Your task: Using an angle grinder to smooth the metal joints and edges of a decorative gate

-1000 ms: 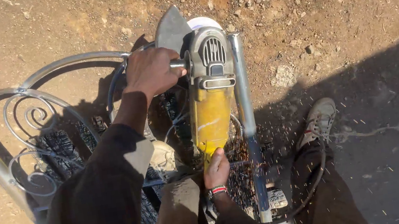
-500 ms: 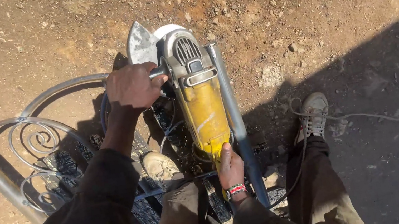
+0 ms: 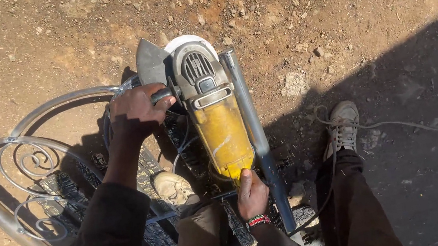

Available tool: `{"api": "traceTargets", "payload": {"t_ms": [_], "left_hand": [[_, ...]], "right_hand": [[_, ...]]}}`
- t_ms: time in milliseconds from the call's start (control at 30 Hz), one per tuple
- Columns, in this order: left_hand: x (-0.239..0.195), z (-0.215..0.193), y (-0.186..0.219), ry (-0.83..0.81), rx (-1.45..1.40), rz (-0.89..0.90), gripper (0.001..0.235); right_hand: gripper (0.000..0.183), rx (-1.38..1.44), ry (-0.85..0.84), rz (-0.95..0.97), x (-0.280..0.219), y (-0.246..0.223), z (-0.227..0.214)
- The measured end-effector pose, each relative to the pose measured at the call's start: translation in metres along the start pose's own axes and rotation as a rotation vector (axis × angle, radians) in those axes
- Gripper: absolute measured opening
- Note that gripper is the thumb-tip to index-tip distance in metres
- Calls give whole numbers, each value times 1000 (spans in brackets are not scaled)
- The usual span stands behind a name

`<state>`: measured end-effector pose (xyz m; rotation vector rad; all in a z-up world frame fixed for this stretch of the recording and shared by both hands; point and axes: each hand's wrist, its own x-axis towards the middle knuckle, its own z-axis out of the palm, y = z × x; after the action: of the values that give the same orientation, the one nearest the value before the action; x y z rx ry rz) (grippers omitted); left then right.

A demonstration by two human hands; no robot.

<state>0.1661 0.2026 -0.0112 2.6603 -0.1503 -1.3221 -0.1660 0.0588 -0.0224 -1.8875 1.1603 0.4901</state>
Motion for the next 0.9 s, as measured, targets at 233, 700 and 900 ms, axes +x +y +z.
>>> {"api": "traceTargets", "payload": {"t_ms": [233,700,900], "left_hand": [[-4,3,-1,32,-77,-99,50],[-25,-15,27,-34,-195,-116,49],[-27,-47,31,-6,-111,-18,39]], "right_hand": [[77,-88,-65,-59,19,-7,-30],[79,-122,3,-59,13,-23,-52],[80,-151,-170,171,12,-136,-123]]}}
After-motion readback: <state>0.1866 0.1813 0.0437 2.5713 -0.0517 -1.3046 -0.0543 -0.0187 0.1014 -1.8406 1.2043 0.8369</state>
